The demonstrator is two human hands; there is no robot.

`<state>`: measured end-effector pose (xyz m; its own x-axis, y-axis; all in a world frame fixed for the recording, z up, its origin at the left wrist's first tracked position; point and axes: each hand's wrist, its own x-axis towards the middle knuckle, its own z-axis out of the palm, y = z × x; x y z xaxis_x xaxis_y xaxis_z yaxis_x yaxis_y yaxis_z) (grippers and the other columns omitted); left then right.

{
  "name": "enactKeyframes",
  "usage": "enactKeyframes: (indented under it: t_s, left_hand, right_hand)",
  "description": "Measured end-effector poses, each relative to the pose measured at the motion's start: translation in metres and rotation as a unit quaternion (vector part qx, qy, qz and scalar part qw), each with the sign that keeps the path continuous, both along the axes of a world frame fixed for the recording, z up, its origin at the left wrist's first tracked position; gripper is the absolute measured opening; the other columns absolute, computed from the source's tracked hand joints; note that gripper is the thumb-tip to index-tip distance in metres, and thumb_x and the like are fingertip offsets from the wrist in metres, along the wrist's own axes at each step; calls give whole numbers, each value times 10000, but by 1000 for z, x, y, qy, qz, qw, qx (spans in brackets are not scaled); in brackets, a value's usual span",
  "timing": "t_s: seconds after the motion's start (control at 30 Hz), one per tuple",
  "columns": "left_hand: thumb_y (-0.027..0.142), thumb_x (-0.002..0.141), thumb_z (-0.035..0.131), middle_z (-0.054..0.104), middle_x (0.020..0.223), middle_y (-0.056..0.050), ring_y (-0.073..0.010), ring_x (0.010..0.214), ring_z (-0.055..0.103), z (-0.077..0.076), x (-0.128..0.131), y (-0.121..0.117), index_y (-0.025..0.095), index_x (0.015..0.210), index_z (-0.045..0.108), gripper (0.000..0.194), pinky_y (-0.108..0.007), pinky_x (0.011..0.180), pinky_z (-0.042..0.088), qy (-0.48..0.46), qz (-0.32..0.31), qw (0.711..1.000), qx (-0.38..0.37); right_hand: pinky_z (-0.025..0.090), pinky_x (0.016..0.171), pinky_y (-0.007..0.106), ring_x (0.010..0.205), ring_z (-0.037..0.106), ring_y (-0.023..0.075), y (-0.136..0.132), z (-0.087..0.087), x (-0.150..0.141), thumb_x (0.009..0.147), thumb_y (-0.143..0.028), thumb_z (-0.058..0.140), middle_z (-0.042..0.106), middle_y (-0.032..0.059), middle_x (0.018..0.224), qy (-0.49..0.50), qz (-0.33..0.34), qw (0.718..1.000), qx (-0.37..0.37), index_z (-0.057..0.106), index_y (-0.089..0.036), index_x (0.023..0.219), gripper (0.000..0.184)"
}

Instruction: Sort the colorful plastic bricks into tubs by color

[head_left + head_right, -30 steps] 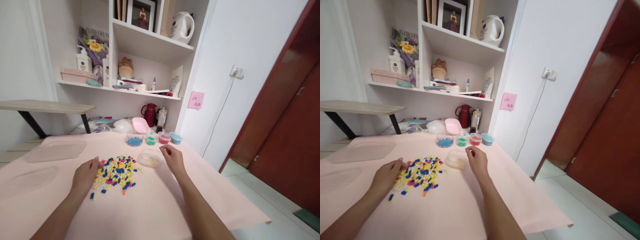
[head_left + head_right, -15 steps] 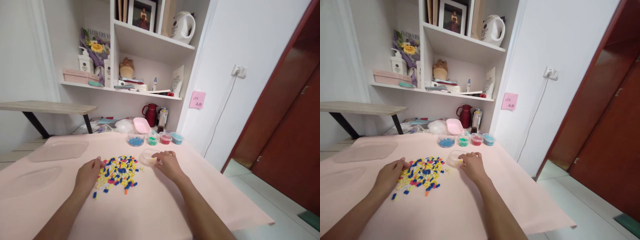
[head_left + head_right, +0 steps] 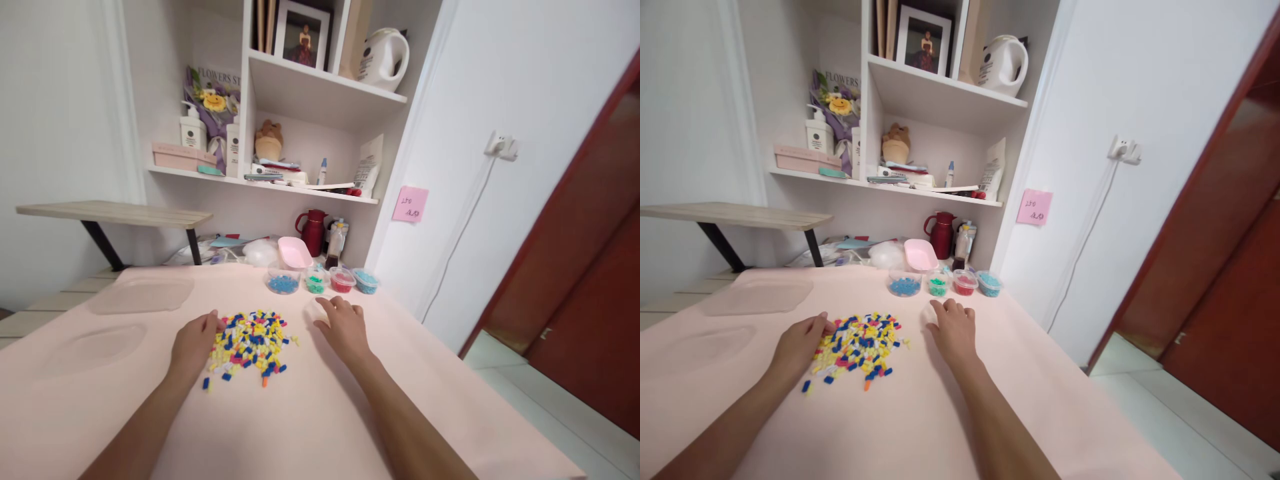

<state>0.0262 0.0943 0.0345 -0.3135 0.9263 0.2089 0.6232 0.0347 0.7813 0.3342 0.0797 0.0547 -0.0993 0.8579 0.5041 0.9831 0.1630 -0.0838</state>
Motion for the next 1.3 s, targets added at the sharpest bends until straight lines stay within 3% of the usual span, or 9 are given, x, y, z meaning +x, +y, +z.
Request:
enactKeyframes:
  t_s: [0.1,0.17,0.3,0.43,0.6,0.83,1.07,1.3]
  left_hand:
    - [471,824,383,761,825,-51,-251,829,672,0,2,-1,233,674,688,415,-325,729,449,-1,3,1000,0]
    - [465,827,378,759,823,-57,-254,825,668,0,2,-2,228,678,688,417,-328,725,444,2,4,1000,2]
    - [461,830,370,757,815,-55,-246,801,667,-1,3,-2,227,674,685,422,-321,721,444,-1,3,1000,3]
    - [461,836,372,760,833,-50,-244,838,670,-2,3,-2,228,667,683,424,-319,741,444,-6,8,1000,5]
    - [461,845,371,758,823,-40,-230,826,672,-3,3,-2,232,672,682,424,-314,740,446,-11,3,1000,8]
    - [436,836,385,758,819,-45,-236,836,675,-3,2,0,232,655,679,401,-321,749,446,-14,3,1000,7]
    - [452,834,382,758,824,-43,-240,839,669,-4,1,0,236,649,676,409,-324,745,439,-18,4,1000,4]
    - [461,826,387,757,811,-41,-235,826,673,-2,2,0,235,658,681,407,-316,751,442,-21,5,1000,4]
  right_hand:
    - [320,911,415,1037,537,265,-7,4,-4,903,-306,554,599,112,1143,50,60,993,84,601,-267,1217,320]
    - [380,859,370,950,566,230,-11,5,-9,930,-288,497,621,100,1072,106,137,981,84,647,-247,1139,260]
    - [443,698,274,706,572,149,-18,-4,-27,907,-211,506,638,38,865,186,293,936,-53,694,-244,1025,224]
    - [467,756,252,800,596,136,-20,-19,-41,865,-119,520,586,27,924,183,354,908,-128,695,-290,1082,327]
    - [467,783,261,863,596,145,-20,-28,-44,869,-93,490,556,27,999,134,351,915,-146,653,-324,1154,401]
    - [457,812,270,860,589,145,-15,-22,-35,817,-17,451,573,32,969,192,327,916,-130,670,-235,973,347]
    - [440,784,276,795,573,141,-13,-19,-32,826,-72,509,558,25,908,205,290,923,-147,692,-275,1088,379]
    - [441,715,233,749,571,113,-8,-21,-26,733,-27,551,582,22,965,223,287,913,-187,720,-231,881,304]
